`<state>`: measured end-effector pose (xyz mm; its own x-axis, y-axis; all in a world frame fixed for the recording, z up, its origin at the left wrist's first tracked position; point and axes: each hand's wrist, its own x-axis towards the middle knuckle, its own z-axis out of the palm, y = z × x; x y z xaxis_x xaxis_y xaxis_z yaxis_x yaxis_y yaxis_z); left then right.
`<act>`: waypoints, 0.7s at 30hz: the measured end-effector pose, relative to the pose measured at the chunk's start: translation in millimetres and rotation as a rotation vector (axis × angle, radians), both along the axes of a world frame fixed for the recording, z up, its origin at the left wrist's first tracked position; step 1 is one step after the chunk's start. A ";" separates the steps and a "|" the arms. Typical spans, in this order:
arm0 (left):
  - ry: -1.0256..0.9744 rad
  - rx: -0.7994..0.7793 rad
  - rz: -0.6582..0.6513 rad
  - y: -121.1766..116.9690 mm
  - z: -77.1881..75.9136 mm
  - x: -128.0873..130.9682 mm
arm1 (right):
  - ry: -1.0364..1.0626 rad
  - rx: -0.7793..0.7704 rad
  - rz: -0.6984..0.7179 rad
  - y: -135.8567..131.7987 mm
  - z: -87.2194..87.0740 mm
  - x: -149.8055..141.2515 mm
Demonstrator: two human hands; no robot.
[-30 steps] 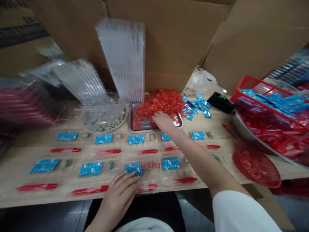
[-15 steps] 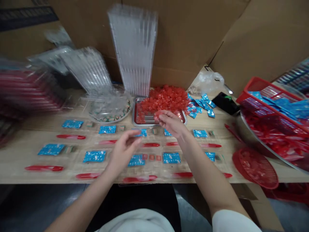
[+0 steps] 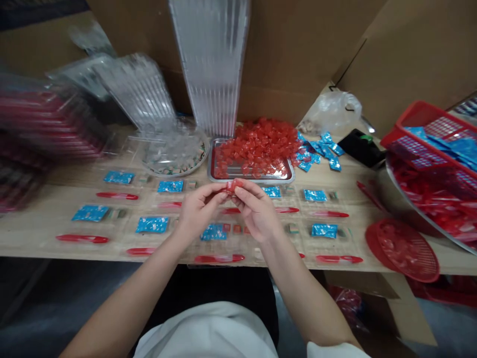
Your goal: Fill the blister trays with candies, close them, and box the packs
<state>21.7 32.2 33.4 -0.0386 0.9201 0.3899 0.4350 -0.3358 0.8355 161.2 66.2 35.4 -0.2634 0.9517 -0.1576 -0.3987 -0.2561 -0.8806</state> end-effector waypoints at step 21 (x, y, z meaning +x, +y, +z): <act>-0.294 -0.291 -0.065 -63.5 -11.3 -1.2 | -0.558 0.529 0.247 -36.7 14.4 20.8</act>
